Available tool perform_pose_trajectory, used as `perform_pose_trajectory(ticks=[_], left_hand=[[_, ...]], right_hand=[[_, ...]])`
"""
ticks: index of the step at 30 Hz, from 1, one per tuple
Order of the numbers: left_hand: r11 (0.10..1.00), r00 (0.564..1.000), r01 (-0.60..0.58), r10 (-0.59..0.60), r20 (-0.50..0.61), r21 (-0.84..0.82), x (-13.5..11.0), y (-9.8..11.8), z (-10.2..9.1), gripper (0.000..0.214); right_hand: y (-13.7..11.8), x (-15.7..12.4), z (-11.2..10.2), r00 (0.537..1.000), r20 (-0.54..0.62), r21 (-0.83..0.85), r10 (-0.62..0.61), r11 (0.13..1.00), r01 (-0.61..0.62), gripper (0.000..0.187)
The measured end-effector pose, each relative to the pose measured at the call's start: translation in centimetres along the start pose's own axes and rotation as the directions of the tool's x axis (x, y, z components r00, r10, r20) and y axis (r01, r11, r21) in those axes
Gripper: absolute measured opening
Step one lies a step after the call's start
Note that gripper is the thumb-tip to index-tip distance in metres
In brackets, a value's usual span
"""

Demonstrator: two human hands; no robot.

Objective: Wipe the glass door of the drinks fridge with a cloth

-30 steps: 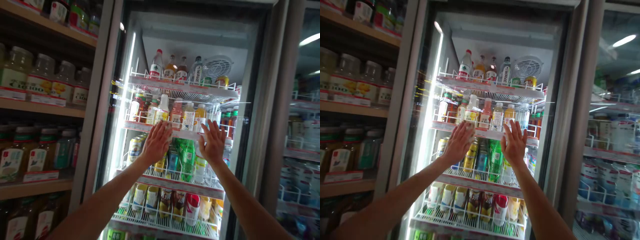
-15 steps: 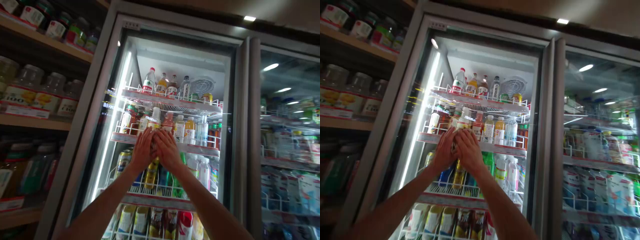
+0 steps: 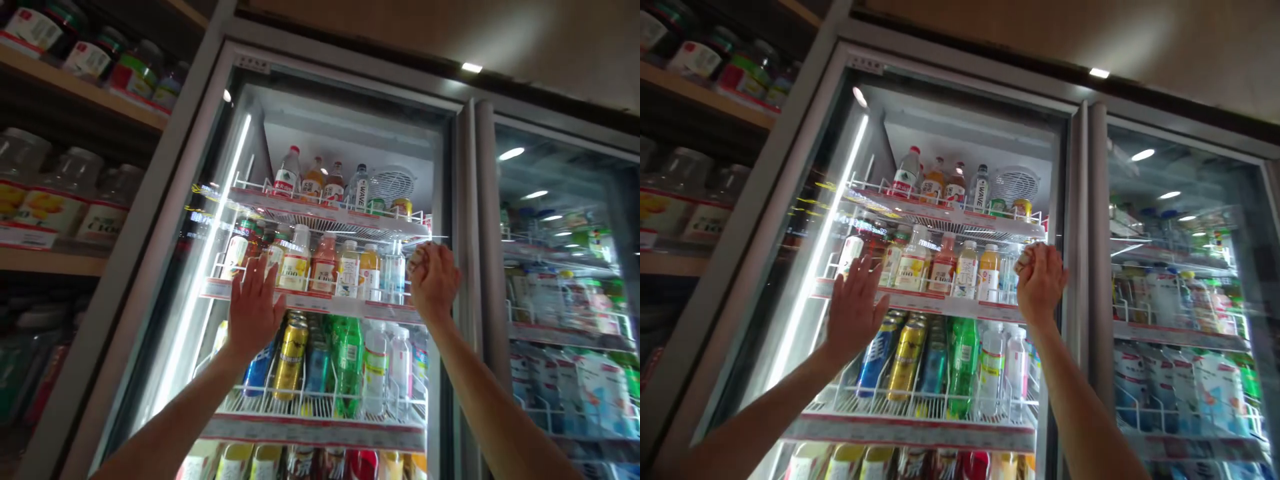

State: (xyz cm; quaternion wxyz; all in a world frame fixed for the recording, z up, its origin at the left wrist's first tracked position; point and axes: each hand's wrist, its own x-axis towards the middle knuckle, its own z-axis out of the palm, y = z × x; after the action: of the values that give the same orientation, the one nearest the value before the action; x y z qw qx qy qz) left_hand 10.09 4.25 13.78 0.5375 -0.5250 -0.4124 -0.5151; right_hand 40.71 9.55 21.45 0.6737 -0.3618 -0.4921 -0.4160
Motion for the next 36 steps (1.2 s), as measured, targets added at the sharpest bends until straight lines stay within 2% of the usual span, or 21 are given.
perform_pose_trajectory(ticks=[2, 4, 6, 8, 9, 10, 12, 13, 15, 16, 18, 21, 22, 23, 25, 26, 28, 30, 33, 34, 36], left_hand=[[1.0, 1.0, 0.005, -0.005, -0.002, 0.001, 0.1, 0.0, 0.0, 0.062], [1.0, 1.0, 0.008, -0.008, -0.003, -0.005, 0.0, -0.1, 0.0, 0.062], [1.0, 1.0, 0.005, -0.005, -0.004, -0.014, -0.2, -0.3, -0.1, 0.062], [1.0, 1.0, -0.002, 0.002, 0.001, -0.019, -0.5, -0.5, -0.3, 0.061], [1.0, 1.0, -0.006, 0.006, 0.008, -0.017, -0.6, -0.6, -0.3, 0.061], [1.0, 1.0, -0.01, 0.011, 0.019, -0.014, -0.8, -0.7, -0.5, 0.061], [1.0, 0.999, -0.02, 0.02, 0.044, -0.004, -1.0, -0.8, -0.6, 0.06], [1.0, 0.998, -0.023, 0.023, 0.053, 0.0, -1.1, -0.8, -0.7, 0.059], [1.0, 0.998, -0.024, 0.024, 0.058, 0.008, -1.2, -0.7, -0.7, 0.059], [1.0, 0.998, -0.026, 0.026, 0.052, 0.01, -1.2, -0.7, -0.7, 0.059], [0.999, 0.999, -0.032, 0.032, 0.036, 0.01, -1.0, -0.7, -0.7, 0.059], [0.999, 0.999, -0.034, 0.034, 0.034, -0.007, -0.3, -1.1, -0.9, 0.059], [1.0, 0.999, -0.016, 0.016, 0.038, -0.012, 0.1, -1.3, -0.9, 0.059], [1.0, 0.999, 0.008, -0.007, 0.042, -0.016, 0.4, -1.5, -0.9, 0.059], [0.999, 0.998, 0.048, -0.047, 0.047, -0.02, 1.0, -1.7, -0.9, 0.06], [0.998, 0.997, 0.058, -0.057, 0.05, -0.022, 1.2, -1.8, -0.8, 0.06], [0.998, 0.997, 0.052, -0.051, 0.051, -0.028, 1.4, -1.8, -0.7, 0.06], [0.998, 0.998, 0.05, -0.048, 0.047, -0.042, 1.3, -1.7, -0.6, 0.06], [0.997, 0.998, 0.055, -0.053, 0.045, -0.056, 1.2, -1.7, -0.6, 0.06], [0.997, 0.997, 0.055, -0.053, 0.047, -0.053, 1.2, -1.7, -0.6, 0.06], [0.998, 0.998, 0.049, -0.047, 0.052, -0.041, 1.2, -1.8, -0.6, 0.06]], right_hand=[[-0.9, -0.1, 0.3, 1.0, -0.012, 0.052, 0.002, 0.999, -0.001, 0.043], [-4.1, -1.5, 0.6, 0.991, 0.022, 0.116, -0.129, 0.985, 0.125, 0.045], [-7.4, -3.1, 0.7, 0.936, 0.118, 0.166, -0.331, 0.936, 0.31, 0.046], [-8.4, -3.9, 0.4, 0.872, 0.195, 0.179, -0.449, 0.89, 0.418, 0.044], [-7.8, -3.8, 0.2, 0.873, 0.206, 0.159, -0.442, 0.895, 0.416, 0.042], [-6.6, -3.4, -0.1, 0.9, 0.194, 0.123, -0.389, 0.92, 0.371, 0.041], [-3.5, -2.2, -0.4, 0.978, 0.107, 0.04, -0.182, 0.983, 0.179, 0.04], [-2.2, -1.7, -0.5, 0.996, 0.052, 0.02, -0.076, 0.997, 0.075, 0.04], [-1.0, -1.5, -0.5, 0.999, -0.038, 0.034, 0.017, 0.999, -0.016, 0.042], [-1.3, -1.8, -0.5, 0.998, -0.056, 0.055, 0.003, 0.998, 0.0, 0.042], [-2.9, -3.3, -0.6, 0.991, -0.016, 0.099, -0.132, 0.986, 0.133, 0.041], [-4.2, -5.0, -0.9, 0.92, 0.142, 0.127, -0.367, 0.928, 0.35, 0.039], [-3.8, -5.1, -1.0, 0.914, 0.158, 0.111, -0.374, 0.926, 0.36, 0.04], [-3.1, -4.9, -1.1, 0.934, 0.147, 0.078, -0.327, 0.945, 0.318, 0.04], [-1.4, -4.1, -1.2, 0.992, 0.062, -0.001, -0.109, 0.994, 0.11, 0.043], [-1.0, -3.7, -1.1, 1.0, 0.022, -0.02, -0.008, 1.0, 0.008, 0.044], [-1.5, -3.6, -0.9, 0.998, 0.005, -0.01, 0.055, 0.998, -0.055, 0.044], [-3.6, -4.3, -0.8, 0.993, 0.074, 0.049, -0.092, 0.995, 0.089, 0.042], [-6.5, -5.6, -0.8, 0.88, 0.203, 0.162, -0.429, 0.901, 0.402, 0.04], [-6.7, -5.6, -0.8, 0.861, 0.211, 0.166, -0.462, 0.885, 0.435, 0.039], [-6.4, -5.3, -0.7, 0.92, 0.159, 0.105, -0.357, 0.933, 0.344, 0.038]])
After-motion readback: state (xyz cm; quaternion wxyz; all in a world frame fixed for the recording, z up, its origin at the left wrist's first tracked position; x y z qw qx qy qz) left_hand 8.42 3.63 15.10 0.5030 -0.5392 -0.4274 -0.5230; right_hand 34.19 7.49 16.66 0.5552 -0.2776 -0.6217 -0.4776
